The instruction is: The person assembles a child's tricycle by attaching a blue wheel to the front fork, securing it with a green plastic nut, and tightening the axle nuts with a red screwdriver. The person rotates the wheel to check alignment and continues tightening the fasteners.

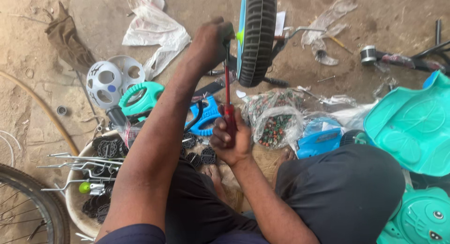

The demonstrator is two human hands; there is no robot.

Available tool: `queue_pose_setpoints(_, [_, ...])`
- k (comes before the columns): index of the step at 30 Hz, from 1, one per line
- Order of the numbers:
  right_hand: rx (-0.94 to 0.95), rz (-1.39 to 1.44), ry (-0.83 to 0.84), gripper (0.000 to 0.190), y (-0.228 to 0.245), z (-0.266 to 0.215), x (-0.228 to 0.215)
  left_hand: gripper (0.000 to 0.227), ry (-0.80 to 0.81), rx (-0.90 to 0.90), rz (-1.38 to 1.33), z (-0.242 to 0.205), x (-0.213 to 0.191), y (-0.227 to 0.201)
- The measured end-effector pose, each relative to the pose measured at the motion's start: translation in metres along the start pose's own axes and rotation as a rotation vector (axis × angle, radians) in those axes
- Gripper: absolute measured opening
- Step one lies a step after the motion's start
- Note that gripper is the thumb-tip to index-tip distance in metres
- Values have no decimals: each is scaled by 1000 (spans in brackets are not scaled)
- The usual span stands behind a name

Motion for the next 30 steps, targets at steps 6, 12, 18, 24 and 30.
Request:
queue_pose_setpoints(6, [-138, -322, -401, 39, 7, -5, -23, 28, 6, -94, -198, -1, -6, -2])
queue_pose_setpoints(12, [-482, -810, -495, 46, 6, -11, -14, 17, 8, -111, -38, -4, -4, 0])
queue_pose_setpoints(18, [51, 40, 67, 52, 3, -3, -5, 13, 8, -151, -27, -2, 0, 4])
queue_pose_setpoints(24, [-454, -825, -596, 39, 15, -16, -17, 19, 21, -127, -42, -1, -1, 4])
queue_pose_setpoints(30, [-216, -364, -293, 37, 9, -10, -6, 9, 42, -219, -54, -3, 7, 13])
Point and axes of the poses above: each hand's wrist, its own z-axis towards the middle knuckle, its own x-axis out of the palm, y = z × x, the point moved 6 cm from there along z, towards the middle knuckle, and after that the axes turned 3 degrees about -z, right-handed, at the moved point
